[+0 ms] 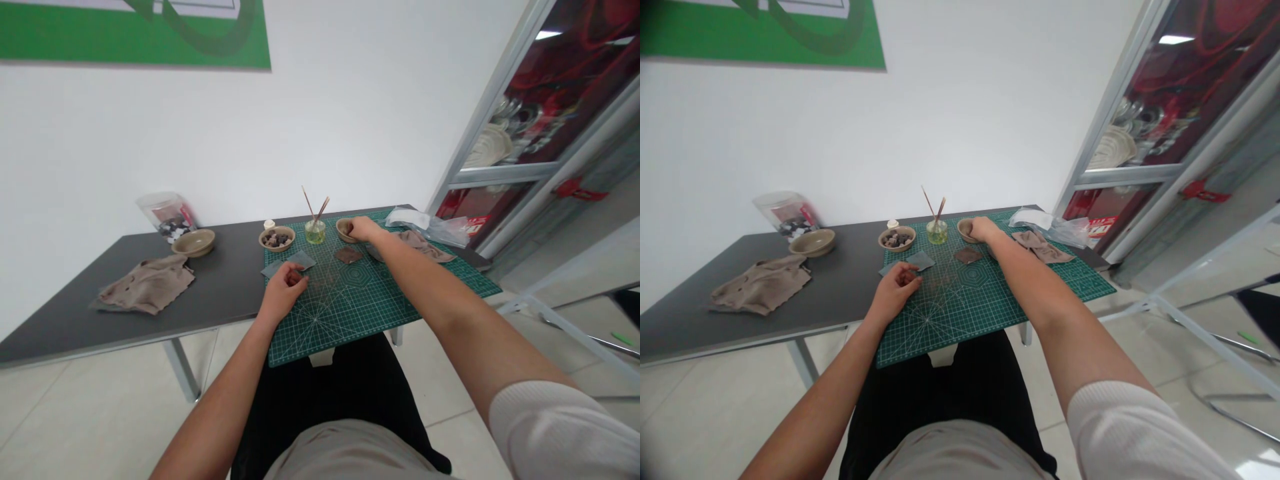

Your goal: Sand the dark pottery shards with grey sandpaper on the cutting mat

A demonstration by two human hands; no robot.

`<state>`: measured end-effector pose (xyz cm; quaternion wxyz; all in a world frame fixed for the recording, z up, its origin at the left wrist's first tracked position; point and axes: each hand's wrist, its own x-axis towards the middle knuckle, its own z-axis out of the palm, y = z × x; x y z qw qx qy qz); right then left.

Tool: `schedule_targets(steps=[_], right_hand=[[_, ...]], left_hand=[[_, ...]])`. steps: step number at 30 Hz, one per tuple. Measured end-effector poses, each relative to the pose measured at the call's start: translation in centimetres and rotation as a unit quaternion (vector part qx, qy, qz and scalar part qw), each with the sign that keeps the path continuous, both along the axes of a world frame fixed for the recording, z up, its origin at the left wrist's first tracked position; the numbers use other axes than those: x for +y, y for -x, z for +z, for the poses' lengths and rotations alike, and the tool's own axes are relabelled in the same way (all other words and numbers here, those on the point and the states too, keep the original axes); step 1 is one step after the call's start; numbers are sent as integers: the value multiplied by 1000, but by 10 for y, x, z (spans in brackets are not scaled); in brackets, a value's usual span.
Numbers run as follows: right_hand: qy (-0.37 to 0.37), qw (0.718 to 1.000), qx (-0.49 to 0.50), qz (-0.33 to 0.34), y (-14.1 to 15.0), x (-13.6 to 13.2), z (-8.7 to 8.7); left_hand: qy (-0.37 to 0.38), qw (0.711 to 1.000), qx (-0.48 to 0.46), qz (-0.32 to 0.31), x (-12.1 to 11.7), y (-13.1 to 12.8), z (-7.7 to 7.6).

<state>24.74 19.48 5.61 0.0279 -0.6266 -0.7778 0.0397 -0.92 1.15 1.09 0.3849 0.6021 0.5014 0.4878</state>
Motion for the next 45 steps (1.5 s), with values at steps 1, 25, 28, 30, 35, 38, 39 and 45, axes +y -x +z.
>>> schedule_targets(steps=[1,25,28,30,35,38,39,45], right_hand=[[5,1000,-3,1,1,1,1],[-131,990,52,4,32,-28,19],[-143,985,93,5,50,-45,11],[-132,982,136,17,62,-53,4],[-95,976,196,10,86,-57,-14],[-84,970,221,-47,94,-50,-20],[-81,968,229,-61,96,-48,-22],[-77,964,245,-74,100,-31,-34]], left_hand=[[2,1000,-2,1,0,0,1],[8,1000,-17,-10,1,1,-2],[8,1000,-11,-8,2,1,-4],[5,1000,-11,-10,2,1,-4],[-3,1000,-8,-8,0,1,-3],[-10,1000,-2,-4,0,1,-4],[-12,1000,0,-4,0,2,-5],[-10,1000,-1,-10,2,3,-8]])
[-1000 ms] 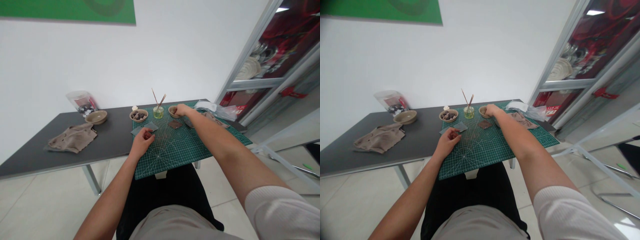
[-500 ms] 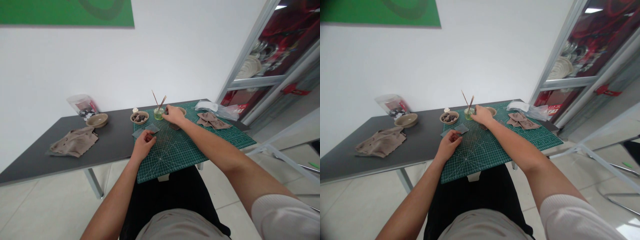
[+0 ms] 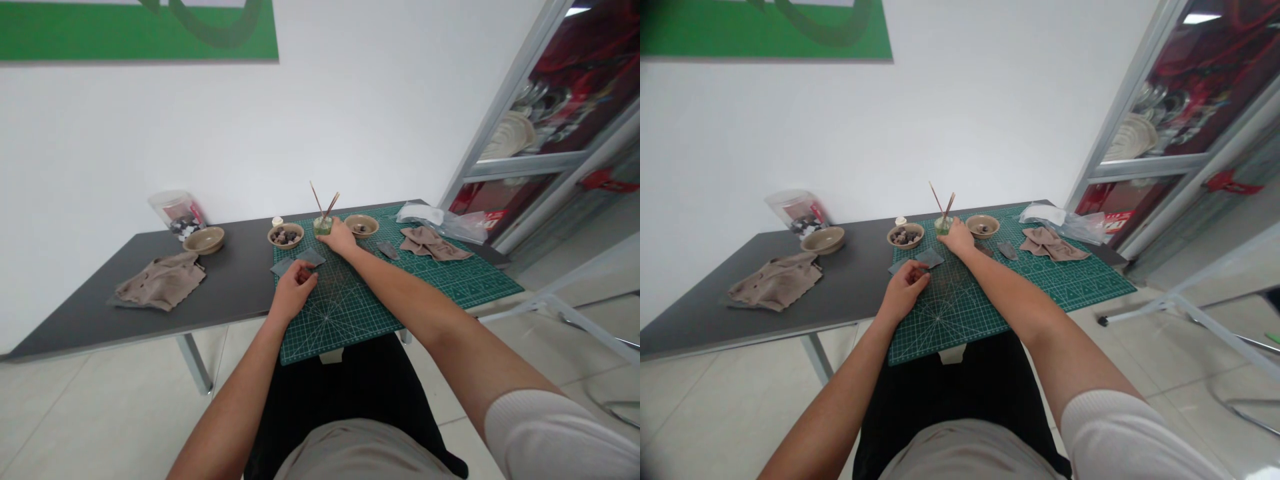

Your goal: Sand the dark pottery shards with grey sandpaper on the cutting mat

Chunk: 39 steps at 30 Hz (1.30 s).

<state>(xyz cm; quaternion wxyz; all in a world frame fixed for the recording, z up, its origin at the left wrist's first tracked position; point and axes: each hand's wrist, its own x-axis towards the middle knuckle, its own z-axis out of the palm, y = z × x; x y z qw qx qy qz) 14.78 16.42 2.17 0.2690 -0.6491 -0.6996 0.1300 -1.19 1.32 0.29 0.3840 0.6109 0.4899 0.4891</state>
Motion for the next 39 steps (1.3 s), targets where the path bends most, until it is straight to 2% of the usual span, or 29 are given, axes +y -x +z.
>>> schedule_targets(steps=[9,15,20,25,36,39], right_hand=[[-10,999,-26,24,4,10,-4],[-11,1000,-5,0,5,9,0],[19,999,22,-23,5,10,7],[68,994,86,-8,2,9,9],[37,998,-49,1,3,1,17],[23,996,-85,-16,4,-7,18]], left_hand=[[2,1000,7,1,-2,0,2],[2,1000,4,3,-3,-1,4],[4,1000,6,1,-1,0,1],[1,1000,7,-3,0,1,-1],[-9,1000,10,1,-1,1,0],[-7,1000,9,5,-1,1,1]])
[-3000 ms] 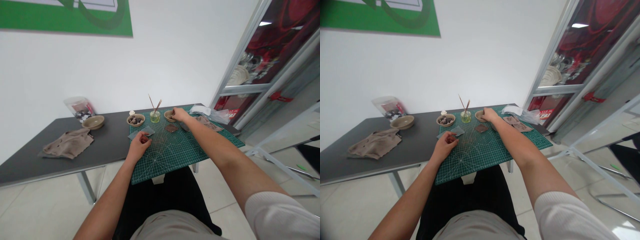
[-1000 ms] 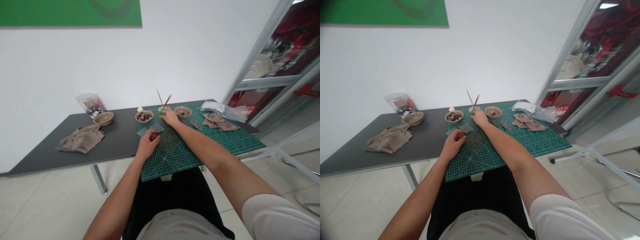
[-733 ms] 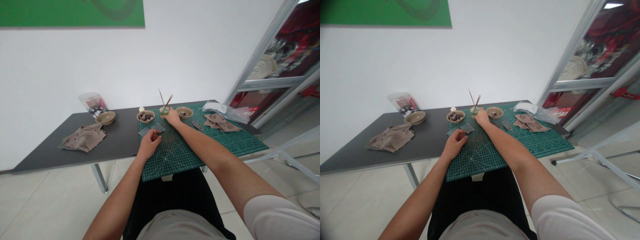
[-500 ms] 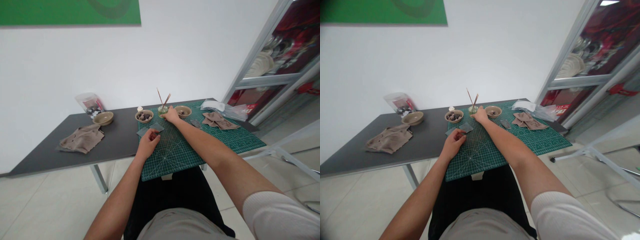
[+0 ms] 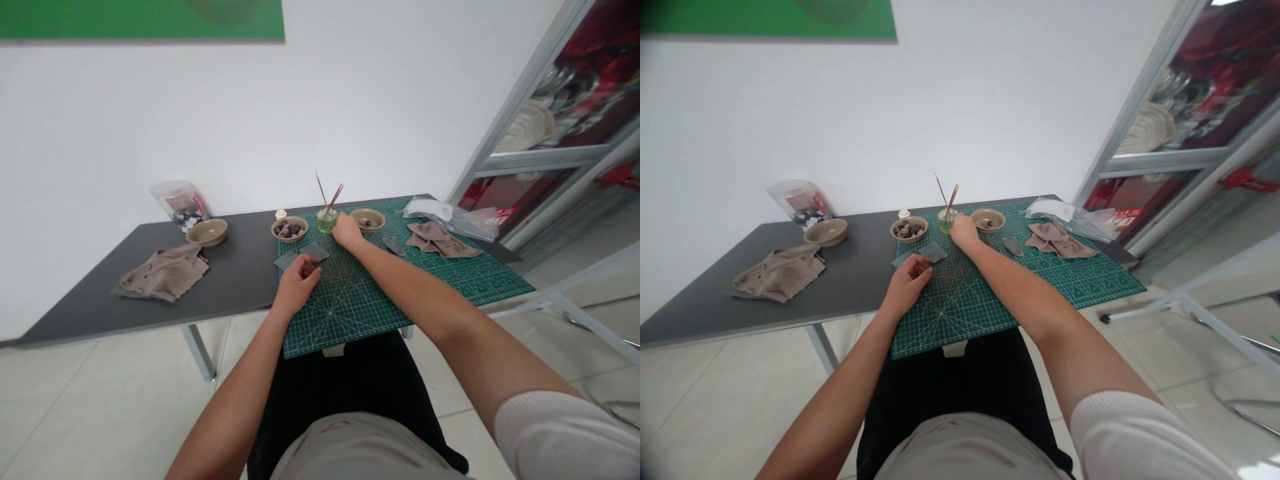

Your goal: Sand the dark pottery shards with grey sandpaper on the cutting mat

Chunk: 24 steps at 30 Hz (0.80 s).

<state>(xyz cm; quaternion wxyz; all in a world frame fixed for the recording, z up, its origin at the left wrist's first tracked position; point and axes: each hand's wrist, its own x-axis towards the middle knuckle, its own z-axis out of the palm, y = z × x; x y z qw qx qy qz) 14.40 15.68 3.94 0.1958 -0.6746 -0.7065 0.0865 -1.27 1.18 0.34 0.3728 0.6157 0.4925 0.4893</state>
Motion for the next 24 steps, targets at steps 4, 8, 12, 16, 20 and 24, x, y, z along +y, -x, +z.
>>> schedule_targets(steps=[4,8,12,16,20,24], right_hand=[[-43,996,-73,19,7,-23,5],[-81,980,-100,153,27,-41,17],[-127,949,-92,272,57,-34,25],[-113,942,-98,302,81,-14,25],[-39,948,-118,294,94,1,24],[-6,943,-145,300,101,7,30]], left_hand=[[-2,1000,4,-1,0,0,0],[-5,1000,13,5,1,-1,-2],[-8,1000,20,7,1,0,-4],[-7,1000,15,11,1,1,-3],[-2,1000,10,9,1,1,-3],[6,1000,-4,4,1,1,-5]])
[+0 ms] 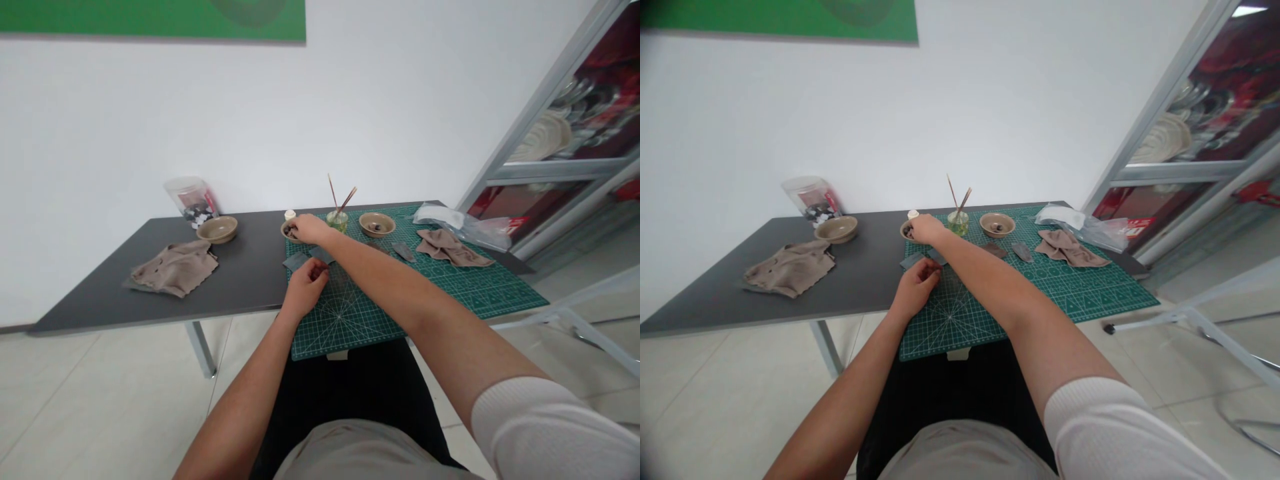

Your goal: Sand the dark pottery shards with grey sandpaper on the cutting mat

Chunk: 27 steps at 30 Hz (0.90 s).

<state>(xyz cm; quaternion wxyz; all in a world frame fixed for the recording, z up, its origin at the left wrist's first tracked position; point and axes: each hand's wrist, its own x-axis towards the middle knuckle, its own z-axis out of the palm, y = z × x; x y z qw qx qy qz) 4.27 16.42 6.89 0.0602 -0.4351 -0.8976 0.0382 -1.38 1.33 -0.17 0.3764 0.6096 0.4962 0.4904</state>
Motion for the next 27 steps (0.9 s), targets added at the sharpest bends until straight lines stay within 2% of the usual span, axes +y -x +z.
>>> schedule_targets(steps=[6,13,16,18,20,22,25,27], right_hand=[[7,1000,-4,16,4,8,4],[-8,992,119,-52,1,0,4],[-9,982,186,-33,-7,-3,6],[15,970,243,-17,-16,-5,7],[56,947,317,-21,-25,-8,6],[119,908,401,-28,-35,-15,4],[257,820,511,-22,-48,-34,-1],[325,760,563,-11,-58,-50,-6]], left_hand=[[-5,1000,-7,-1,0,0,0],[-10,1000,-8,12,-2,-1,4],[-2,1000,-26,11,0,0,3],[3,999,-43,9,2,1,1],[6,998,-57,10,4,2,1],[10,997,-69,14,5,3,1],[14,995,-95,20,6,3,3],[10,993,-114,28,6,2,4]])
